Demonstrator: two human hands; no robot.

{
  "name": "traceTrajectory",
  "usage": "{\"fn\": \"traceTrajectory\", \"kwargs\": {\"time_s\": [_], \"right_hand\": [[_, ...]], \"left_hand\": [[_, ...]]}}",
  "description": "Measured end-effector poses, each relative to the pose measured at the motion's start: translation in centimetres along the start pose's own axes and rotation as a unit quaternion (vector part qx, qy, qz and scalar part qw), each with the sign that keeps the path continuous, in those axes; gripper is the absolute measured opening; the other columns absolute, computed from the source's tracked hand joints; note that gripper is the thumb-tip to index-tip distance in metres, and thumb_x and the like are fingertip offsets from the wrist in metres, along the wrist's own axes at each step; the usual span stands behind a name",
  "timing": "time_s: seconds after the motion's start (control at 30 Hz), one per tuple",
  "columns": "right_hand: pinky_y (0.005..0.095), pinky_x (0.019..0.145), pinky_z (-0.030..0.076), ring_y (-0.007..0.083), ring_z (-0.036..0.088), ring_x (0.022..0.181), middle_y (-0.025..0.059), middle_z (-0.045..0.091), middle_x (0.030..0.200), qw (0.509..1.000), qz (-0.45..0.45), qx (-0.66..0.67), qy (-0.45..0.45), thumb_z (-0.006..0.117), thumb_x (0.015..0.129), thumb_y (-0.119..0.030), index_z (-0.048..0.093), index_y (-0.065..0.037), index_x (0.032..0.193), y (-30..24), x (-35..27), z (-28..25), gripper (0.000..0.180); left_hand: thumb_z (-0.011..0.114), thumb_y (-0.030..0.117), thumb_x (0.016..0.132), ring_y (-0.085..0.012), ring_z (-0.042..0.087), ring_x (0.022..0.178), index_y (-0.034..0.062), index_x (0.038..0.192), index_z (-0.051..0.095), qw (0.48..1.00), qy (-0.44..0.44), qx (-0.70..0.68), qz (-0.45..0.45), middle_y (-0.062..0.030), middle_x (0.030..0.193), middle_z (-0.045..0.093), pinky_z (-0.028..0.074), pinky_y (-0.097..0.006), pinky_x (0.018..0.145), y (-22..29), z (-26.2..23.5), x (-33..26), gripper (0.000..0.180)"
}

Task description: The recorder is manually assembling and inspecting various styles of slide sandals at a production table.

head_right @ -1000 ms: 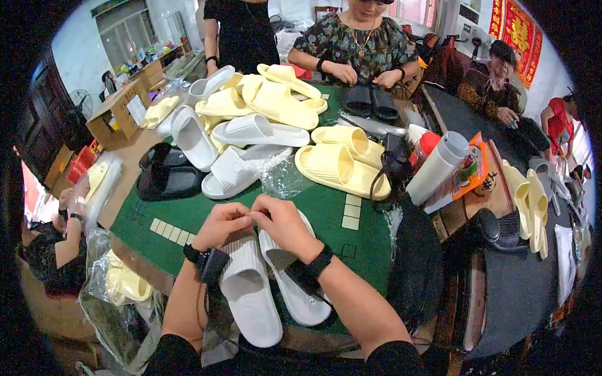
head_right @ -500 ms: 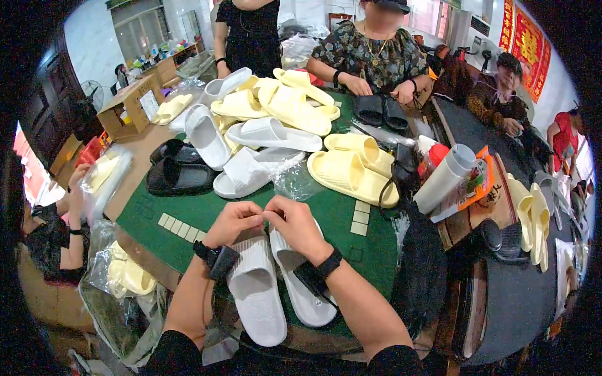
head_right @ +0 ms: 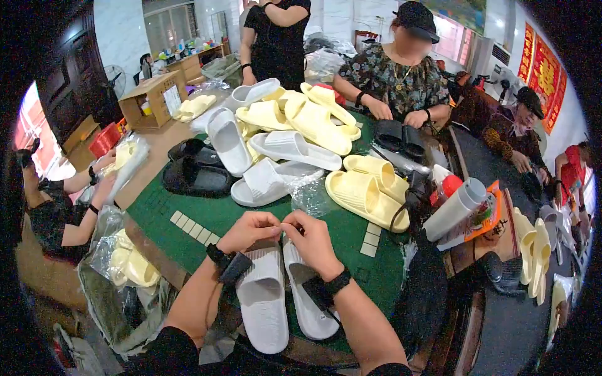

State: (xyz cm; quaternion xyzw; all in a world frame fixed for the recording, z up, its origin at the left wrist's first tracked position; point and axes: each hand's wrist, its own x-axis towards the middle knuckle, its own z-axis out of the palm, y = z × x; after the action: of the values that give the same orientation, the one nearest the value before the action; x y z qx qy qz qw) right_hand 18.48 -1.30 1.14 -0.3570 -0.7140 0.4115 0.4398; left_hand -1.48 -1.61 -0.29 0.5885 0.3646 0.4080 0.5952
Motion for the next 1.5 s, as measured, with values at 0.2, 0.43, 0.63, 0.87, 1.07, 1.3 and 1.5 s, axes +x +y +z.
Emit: {"fn": "traceTrajectory", "kwargs": {"time_s": [0.2,0.43,0.63,0.87,1.07,1.3,1.5], "right_hand": [[0.0260,0.057,0.045,0.0111,0.055,0.060,0.0066,0.061,0.068,0.999,-0.031,-0.024,0.001,0.067,0.086,-0.007,0.063,0.000,0.089,0.4,0.3,0.7,0.009],[0.0235,0.063,0.045,0.0077,0.054,0.068,0.0020,0.061,0.075,0.999,0.024,-0.002,0.028,0.064,0.087,-0.004,0.064,0.002,0.088,0.1,-0.3,0.0,0.006],[0.0212,0.058,0.041,0.0053,0.050,0.065,-0.0013,0.058,0.073,0.996,0.062,0.064,-0.030,0.064,0.090,-0.005,0.060,-0.001,0.085,0.9,0.0,0.5,0.007],[0.0209,0.059,0.038,0.0062,0.047,0.065,-0.0012,0.053,0.073,0.996,0.046,0.059,0.040,0.060,0.091,-0.004,0.057,0.000,0.084,0.9,-0.3,0.2,0.008],[0.0208,0.059,0.037,0.0060,0.046,0.065,-0.0016,0.053,0.073,0.999,0.034,0.035,-0.018,0.060,0.091,-0.003,0.057,0.000,0.084,1.3,0.0,0.5,0.008],[0.0207,0.058,0.041,0.0054,0.050,0.065,-0.0011,0.056,0.073,0.998,0.055,0.041,-0.012,0.062,0.091,-0.006,0.059,-0.001,0.086,0.9,-0.2,0.0,0.008],[0.0212,0.059,0.044,0.0056,0.052,0.065,-0.0013,0.058,0.075,0.997,0.056,0.032,0.046,0.063,0.090,-0.007,0.062,0.000,0.088,0.7,0.0,0.4,0.007]], "left_hand": [[0.065,0.012,0.092,-0.0077,0.059,0.077,0.0007,0.093,0.065,1.000,0.004,0.010,-0.004,-0.0023,0.084,0.065,0.049,-0.024,0.071,0.4,0.0,-0.6,0.011],[0.065,0.012,0.090,-0.0069,0.058,0.075,0.0009,0.092,0.067,0.995,-0.001,0.083,0.056,-0.0006,0.082,0.066,0.049,-0.024,0.068,-0.1,0.2,-0.1,0.012],[0.065,0.013,0.090,-0.0079,0.059,0.071,-0.0004,0.093,0.066,0.996,-0.001,0.064,0.062,-0.0021,0.079,0.066,0.049,-0.025,0.065,-0.1,0.0,-0.6,0.013],[0.065,0.014,0.090,-0.0086,0.060,0.071,-0.0014,0.090,0.065,0.995,-0.009,0.031,0.092,-0.0030,0.079,0.067,0.050,-0.025,0.065,-1.0,0.2,0.0,0.015],[0.065,0.013,0.089,-0.0083,0.060,0.071,-0.0012,0.090,0.065,0.995,-0.001,0.041,0.087,-0.0028,0.079,0.067,0.050,-0.025,0.065,-1.0,-0.1,-0.2,0.014],[0.066,0.014,0.089,-0.0084,0.061,0.072,-0.0011,0.092,0.066,0.995,-0.005,0.070,0.075,-0.0034,0.081,0.068,0.050,-0.025,0.066,-0.6,0.3,0.0,0.016],[0.064,0.012,0.089,-0.0086,0.060,0.076,-0.0004,0.092,0.066,0.994,0.016,0.073,0.085,-0.0022,0.081,0.066,0.050,-0.025,0.071,0.6,-0.8,-1.1,0.013]]}}
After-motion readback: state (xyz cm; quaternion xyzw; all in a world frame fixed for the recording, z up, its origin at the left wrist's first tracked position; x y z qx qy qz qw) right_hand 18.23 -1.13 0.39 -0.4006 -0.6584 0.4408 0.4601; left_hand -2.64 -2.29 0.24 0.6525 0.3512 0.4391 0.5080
